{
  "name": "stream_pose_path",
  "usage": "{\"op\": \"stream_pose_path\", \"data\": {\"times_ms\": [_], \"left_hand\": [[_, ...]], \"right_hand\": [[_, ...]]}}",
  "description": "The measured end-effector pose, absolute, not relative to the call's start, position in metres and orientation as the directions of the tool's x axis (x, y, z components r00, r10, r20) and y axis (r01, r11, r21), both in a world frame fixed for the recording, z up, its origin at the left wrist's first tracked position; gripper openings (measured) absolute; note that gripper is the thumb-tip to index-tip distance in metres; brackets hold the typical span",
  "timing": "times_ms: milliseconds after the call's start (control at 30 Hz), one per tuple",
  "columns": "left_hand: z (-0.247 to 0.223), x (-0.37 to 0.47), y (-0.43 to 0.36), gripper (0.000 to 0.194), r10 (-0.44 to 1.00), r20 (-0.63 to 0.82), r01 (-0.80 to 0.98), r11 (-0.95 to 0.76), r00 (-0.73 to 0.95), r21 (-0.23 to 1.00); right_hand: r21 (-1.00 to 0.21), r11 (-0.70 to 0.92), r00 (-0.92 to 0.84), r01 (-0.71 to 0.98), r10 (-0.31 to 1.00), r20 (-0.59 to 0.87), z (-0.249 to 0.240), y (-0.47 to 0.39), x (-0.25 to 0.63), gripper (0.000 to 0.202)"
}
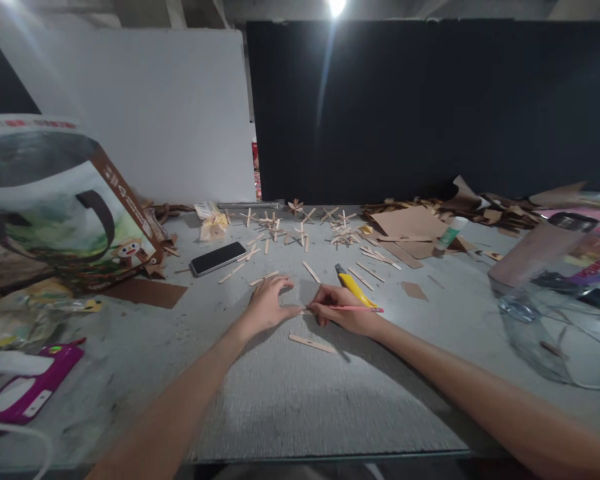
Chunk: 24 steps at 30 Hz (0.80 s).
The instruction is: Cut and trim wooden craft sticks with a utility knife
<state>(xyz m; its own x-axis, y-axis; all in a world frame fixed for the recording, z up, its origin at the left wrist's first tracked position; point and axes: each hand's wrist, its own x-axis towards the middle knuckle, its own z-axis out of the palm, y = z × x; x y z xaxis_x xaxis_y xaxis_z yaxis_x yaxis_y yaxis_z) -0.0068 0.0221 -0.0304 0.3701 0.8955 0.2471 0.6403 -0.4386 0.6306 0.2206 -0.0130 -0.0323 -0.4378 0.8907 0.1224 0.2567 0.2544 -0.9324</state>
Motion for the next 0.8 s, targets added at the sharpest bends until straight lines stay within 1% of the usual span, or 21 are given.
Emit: {"op": "stream_pose_path", "data": {"times_ms": [67,100,133,200,233,333,467,533,633,733,800], "left_hand": [[-0.032,-0.006,0.023,0.050,0.895,0.257,0.645,-0.442,0.365,0.624],[-0.033,-0.006,0.023,0.047,0.891,0.269,0.643,-0.451,0.366,0.619],[-0.033,-0.006,0.023,0.041,0.883,0.286,0.636,-0.467,0.373,0.615],[-0.031,-0.007,0.024,0.021,0.864,0.320,0.610,-0.502,0.390,0.612],[-0.029,-0.008,0.023,0.015,0.857,0.331,0.599,-0.514,0.395,0.614],[-0.020,-0.011,0.021,0.020,0.855,0.331,0.605,-0.516,0.399,0.606],[-0.014,-0.015,0.015,0.012,0.871,0.301,0.692,-0.491,0.388,0.530],[-0.014,-0.014,0.014,0.009,0.880,0.301,0.725,-0.473,0.367,0.500],[-0.017,-0.011,0.014,0.008,0.892,0.276,0.735,-0.451,0.358,0.506],[-0.022,-0.007,0.013,0.015,0.902,0.257,0.736,-0.433,0.348,0.521],[-0.024,-0.006,0.012,0.017,0.905,0.263,0.752,-0.424,0.334,0.504]], "right_hand": [[-0.935,0.251,-0.379,0.251,0.914,0.144,-0.032,-0.013,0.221,0.042],[-0.934,0.254,-0.345,0.249,0.925,0.160,-0.031,-0.013,0.222,0.043],[-0.934,0.260,-0.308,0.244,0.934,0.179,-0.030,-0.013,0.223,0.043],[-0.937,0.267,-0.236,0.225,0.948,0.214,-0.028,-0.013,0.224,0.045],[-0.940,0.267,-0.203,0.214,0.953,0.224,-0.027,-0.013,0.225,0.045],[-0.942,0.262,-0.138,0.209,0.962,0.237,-0.028,-0.012,0.226,0.045],[-0.909,0.298,-0.102,0.290,0.954,0.280,-0.034,-0.010,0.228,0.039],[-0.848,0.360,-0.116,0.388,0.932,0.343,-0.037,-0.009,0.230,0.031],[-0.737,0.443,-0.142,0.510,0.889,0.436,-0.040,-0.005,0.232,0.022],[-0.697,0.469,-0.156,0.543,0.872,0.465,-0.043,-0.002,0.233,0.022],[-0.658,0.485,-0.182,0.576,0.861,0.475,-0.044,-0.001,0.233,0.027]]}}
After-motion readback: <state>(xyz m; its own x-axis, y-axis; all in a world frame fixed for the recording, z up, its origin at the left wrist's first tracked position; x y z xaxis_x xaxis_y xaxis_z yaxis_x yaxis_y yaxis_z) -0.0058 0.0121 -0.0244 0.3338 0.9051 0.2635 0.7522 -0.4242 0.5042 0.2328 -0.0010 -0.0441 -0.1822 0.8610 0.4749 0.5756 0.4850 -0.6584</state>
